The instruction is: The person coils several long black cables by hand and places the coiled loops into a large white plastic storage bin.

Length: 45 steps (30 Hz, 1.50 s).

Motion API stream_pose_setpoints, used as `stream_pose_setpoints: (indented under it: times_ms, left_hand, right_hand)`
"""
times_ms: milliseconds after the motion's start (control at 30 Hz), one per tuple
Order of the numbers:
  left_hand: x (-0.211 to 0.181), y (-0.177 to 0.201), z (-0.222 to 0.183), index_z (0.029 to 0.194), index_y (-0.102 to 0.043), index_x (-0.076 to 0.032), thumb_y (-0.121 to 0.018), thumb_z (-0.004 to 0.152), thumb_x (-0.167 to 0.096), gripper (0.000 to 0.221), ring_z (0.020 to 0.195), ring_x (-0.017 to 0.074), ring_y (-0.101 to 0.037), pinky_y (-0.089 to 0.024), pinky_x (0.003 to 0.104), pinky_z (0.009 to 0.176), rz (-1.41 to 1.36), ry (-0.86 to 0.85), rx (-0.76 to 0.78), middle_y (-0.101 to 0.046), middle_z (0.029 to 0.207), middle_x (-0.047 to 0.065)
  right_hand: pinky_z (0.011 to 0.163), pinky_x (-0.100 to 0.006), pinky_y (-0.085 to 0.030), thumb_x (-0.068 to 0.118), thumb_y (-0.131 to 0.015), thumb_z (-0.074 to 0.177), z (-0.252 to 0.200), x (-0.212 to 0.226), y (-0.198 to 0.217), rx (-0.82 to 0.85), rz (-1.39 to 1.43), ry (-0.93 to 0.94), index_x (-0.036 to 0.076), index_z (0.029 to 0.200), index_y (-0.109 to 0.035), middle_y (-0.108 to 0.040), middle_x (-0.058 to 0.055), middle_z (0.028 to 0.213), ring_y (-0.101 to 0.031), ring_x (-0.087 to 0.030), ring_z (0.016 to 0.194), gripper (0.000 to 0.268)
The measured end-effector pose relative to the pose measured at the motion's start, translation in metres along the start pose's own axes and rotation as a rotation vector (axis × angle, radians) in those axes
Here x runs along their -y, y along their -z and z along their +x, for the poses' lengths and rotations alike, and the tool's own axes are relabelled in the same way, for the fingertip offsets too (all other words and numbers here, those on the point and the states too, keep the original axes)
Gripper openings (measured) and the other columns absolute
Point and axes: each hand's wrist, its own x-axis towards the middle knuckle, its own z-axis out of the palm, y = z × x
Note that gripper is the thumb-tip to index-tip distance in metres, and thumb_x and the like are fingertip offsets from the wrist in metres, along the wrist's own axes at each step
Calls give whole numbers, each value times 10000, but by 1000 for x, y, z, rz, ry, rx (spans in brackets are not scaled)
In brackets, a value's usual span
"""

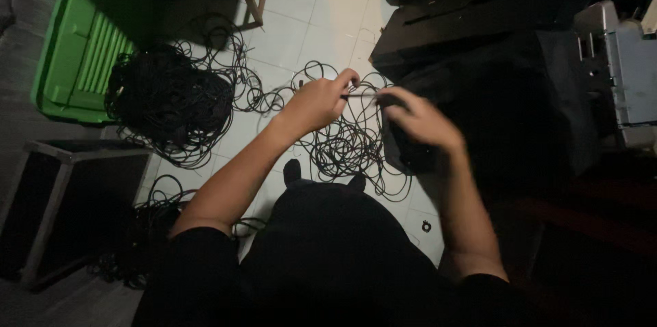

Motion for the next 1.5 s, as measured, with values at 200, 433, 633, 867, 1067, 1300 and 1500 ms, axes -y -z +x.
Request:
stream_pose_setpoints:
  times_ms: [200, 433, 633, 867, 1067, 1300, 1500]
  left_hand:
    - [18, 18, -5, 1170, -617, -134, -647, 895, -140, 277, 699, 399, -699, -537, 491, 659, -16, 67, 6, -703, 733, 197]
    - [65, 90, -32, 1052, -688, -91, -745, 947, -255, 203, 573, 231, -605, -453, 406, 545, 6, 403, -164, -653, 658, 141]
    - [49, 94, -37, 909, -732, -69, -651, 871, -148, 120, 539, 147, -597, -460, 327, 522, -23, 258, -229, -646, 622, 75]
    - [-2, 27, -10, 881, -727, -61, -703, 822, -262, 211, 674, 363, -680, -535, 450, 632, -7, 9, -36, -699, 713, 170]
    - [12, 34, -7, 893, -724, -39, -684, 848, -251, 221, 668, 354, -677, -537, 439, 654, 9, 28, 77, -685, 718, 179]
    - [27, 78, -25, 943, -741, -58, -662, 914, -288, 245, 518, 214, -568, -461, 380, 536, -35, 267, 66, -634, 602, 100]
    - [24, 97, -37, 933, -737, -41, -666, 951, -326, 294, 548, 252, -568, -464, 395, 572, -13, 353, 34, -614, 609, 132]
  right_hand:
    - [715, -246, -494, 167, -689, 984, -1, 31, -10, -90, 117, -6, 14, 1011, -702, -667, -10, 868, -598, -82, 805, 156]
    - [610, -194, -345, 151, -666, 1075, -50, -62, 102, -447, 330, 1, 48, 942, -683, -556, 52, 782, -468, -12, 675, 169]
    - [692, -310, -469, 257, -617, 1063, -50, -77, 119, -371, -186, -479, 57, 1088, -730, -672, -24, 839, -577, -120, 758, 231]
    - [783, -277, -513, 172, -621, 944, 16, 30, 1, 27, -14, -4, 62, 1300, -636, -702, -69, 1092, -617, -129, 878, 373]
    - [619, -285, -471, 226, -718, 978, 25, 58, -20, -35, -131, 60, 24, 1022, -688, -662, 2, 766, -576, -99, 673, 209]
    - [633, -239, -371, 140, -687, 1026, -28, -43, 89, -381, 86, -37, 52, 894, -654, -538, 49, 781, -469, -59, 718, 162]
    - [804, -267, -492, 160, -640, 1067, -46, -92, 139, -295, 182, -141, 36, 1066, -686, -636, 7, 918, -587, -91, 858, 132]
